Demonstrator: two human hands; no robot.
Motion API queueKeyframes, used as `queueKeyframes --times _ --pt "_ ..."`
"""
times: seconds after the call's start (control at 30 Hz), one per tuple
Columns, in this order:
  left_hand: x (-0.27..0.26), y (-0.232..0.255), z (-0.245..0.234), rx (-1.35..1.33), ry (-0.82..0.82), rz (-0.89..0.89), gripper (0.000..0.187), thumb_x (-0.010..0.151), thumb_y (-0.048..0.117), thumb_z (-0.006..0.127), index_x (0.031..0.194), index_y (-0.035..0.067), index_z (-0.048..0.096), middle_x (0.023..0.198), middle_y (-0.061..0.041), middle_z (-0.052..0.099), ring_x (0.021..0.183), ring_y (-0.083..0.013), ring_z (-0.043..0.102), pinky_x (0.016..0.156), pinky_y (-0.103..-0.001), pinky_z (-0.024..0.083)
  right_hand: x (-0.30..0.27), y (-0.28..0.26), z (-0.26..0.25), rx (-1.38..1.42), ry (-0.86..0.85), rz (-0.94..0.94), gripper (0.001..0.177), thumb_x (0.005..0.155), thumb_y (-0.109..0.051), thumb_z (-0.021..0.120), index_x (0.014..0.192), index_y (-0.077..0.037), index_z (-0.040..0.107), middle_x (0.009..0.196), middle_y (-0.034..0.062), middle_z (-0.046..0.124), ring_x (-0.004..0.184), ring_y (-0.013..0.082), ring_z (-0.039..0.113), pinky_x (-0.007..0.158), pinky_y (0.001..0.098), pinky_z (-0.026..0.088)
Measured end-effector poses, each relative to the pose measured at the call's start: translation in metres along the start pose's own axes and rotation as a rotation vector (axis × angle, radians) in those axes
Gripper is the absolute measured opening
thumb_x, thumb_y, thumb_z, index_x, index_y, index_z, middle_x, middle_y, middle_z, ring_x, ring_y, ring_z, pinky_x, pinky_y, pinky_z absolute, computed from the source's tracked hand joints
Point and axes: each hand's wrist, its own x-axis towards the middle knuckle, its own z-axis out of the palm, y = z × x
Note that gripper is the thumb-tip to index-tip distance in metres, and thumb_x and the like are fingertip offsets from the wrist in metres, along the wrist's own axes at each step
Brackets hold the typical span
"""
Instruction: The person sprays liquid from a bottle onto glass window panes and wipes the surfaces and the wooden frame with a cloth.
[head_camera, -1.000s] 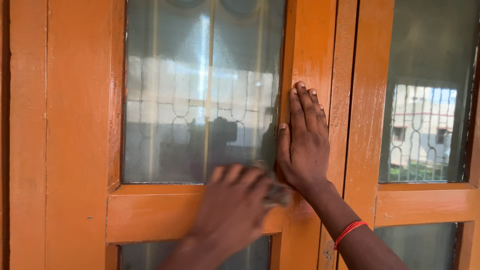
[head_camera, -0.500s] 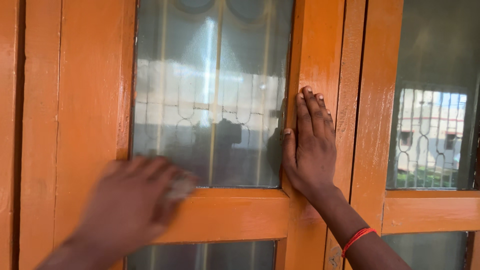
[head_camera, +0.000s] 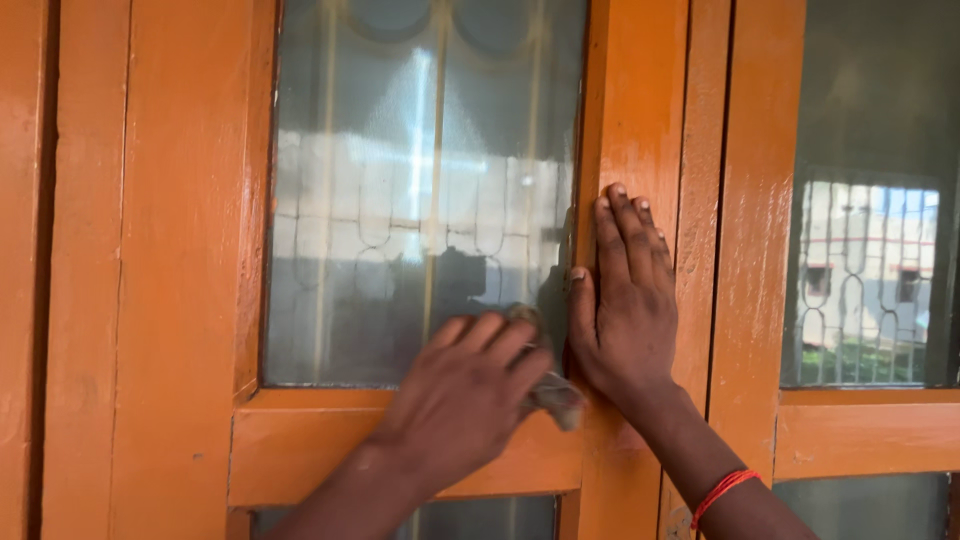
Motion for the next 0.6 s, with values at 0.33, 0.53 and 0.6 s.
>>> queueKeyframes --times 0.33,0.53,0.6 --pt "0.055 -0.068 -0.028 0.277 0.356 -0.195 0.035 0.09 0.028 0.068 0.123 0.018 0.064 0.133 -0.008 0.059 0.127 -0.0299 0.052 0.109 -0.052 0.039 0.002 -0.004 -0.003 0.006 -0.007 0.032 0.057 0.101 -0.017 0.045 0.154 0.004 0.042 0.163 0.0199 0.038 0.155 0.0364 0.031 0.126 0.0495 0.024" --pt "0.063 -0.062 -0.023 0.299 0.255 -0.049 0.052 0.087 0.049 0.054 0.125 0.016 0.063 0.139 -0.011 0.056 0.133 -0.0324 0.046 0.113 -0.058 0.026 0.002 -0.003 -0.003 0.024 0.003 0.042 0.055 0.103 -0.018 0.042 0.153 0.003 0.043 0.162 0.02 0.04 0.154 0.0369 0.032 0.126 0.0495 0.025" --pt "0.057 -0.049 -0.01 0.263 0.235 0.151 0.051 0.086 0.05 0.049 0.12 0.017 0.066 0.138 -0.01 0.057 0.134 -0.0297 0.047 0.117 -0.058 0.023 0.002 -0.003 -0.001 0.033 0.016 0.036 0.053 0.105 -0.018 0.041 0.153 0.003 0.044 0.162 0.02 0.041 0.154 0.037 0.034 0.127 0.0494 0.026"
